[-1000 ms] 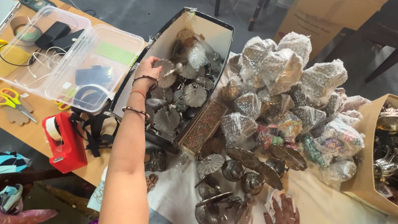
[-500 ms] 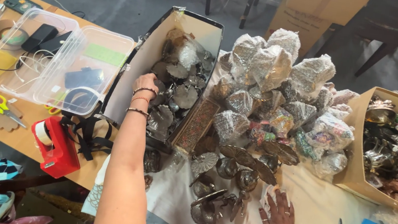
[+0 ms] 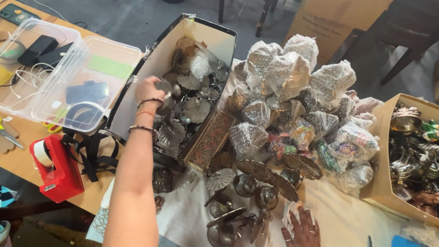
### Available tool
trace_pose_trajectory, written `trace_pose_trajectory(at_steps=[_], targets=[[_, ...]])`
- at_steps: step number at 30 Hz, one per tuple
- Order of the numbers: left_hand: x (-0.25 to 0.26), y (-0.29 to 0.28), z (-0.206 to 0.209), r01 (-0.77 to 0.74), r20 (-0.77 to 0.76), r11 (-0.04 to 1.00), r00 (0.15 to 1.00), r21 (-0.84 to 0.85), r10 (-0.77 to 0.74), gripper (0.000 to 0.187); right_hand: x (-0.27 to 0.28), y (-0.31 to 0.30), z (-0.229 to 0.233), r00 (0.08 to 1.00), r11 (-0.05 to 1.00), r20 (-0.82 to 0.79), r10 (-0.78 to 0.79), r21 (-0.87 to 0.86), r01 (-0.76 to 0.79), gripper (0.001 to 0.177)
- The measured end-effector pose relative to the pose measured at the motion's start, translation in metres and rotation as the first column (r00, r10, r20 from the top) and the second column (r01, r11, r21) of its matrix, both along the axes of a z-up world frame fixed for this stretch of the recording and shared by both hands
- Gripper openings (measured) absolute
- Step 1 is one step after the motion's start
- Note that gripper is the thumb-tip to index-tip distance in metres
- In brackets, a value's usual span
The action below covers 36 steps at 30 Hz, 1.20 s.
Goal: The person wipes and handles various small metal and painted figurines, cleaning them with a white cloth before placing them on a work surface.
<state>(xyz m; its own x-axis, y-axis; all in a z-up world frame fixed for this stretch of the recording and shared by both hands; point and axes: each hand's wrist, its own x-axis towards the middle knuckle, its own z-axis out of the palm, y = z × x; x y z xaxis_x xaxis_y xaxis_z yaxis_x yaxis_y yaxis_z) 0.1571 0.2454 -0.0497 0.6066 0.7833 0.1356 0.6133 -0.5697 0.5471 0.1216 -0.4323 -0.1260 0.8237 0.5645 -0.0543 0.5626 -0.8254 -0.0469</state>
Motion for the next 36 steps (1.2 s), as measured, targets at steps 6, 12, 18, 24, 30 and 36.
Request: trace_pose_trajectory(at_steps=[6,12,18,24,30,36], targets=[[-0.043,-0.051,0.095,0.048,0.560,0.971,0.824,-0.233,0.093,0.028,0.000,0.001,-0.003,1.000,0.999,0.024,0.020,0.033,-0.021,0.064],[-0.090,-0.175,0.182,0.559,0.693,0.752,0.694,-0.348,-0.195,0.024,-0.001,-0.002,-0.001,1.000,0.998,0.011,0.027,0.053,-0.028,0.062],[-0.085,-0.288,0.167,0.846,0.470,0.515,0.513,-0.136,-0.719,0.031,-0.003,0.000,0.005,0.999,0.994,0.030,0.041,0.096,-0.044,0.060],[-0.058,-0.319,0.111,0.817,0.085,0.577,0.576,-0.016,-0.813,0.030,-0.002,0.000,0.007,0.999,0.994,0.020,0.050,0.097,-0.052,0.061],[-0.033,-0.286,0.059,0.668,0.096,0.743,0.743,-0.049,-0.662,0.028,-0.003,-0.001,0.010,0.999,0.997,-0.028,0.035,0.075,-0.032,0.063],[-0.054,-0.267,0.099,0.468,0.136,0.884,0.877,-0.014,-0.462,0.019,-0.002,-0.002,0.008,0.999,0.998,-0.036,0.035,0.051,-0.033,0.063]])
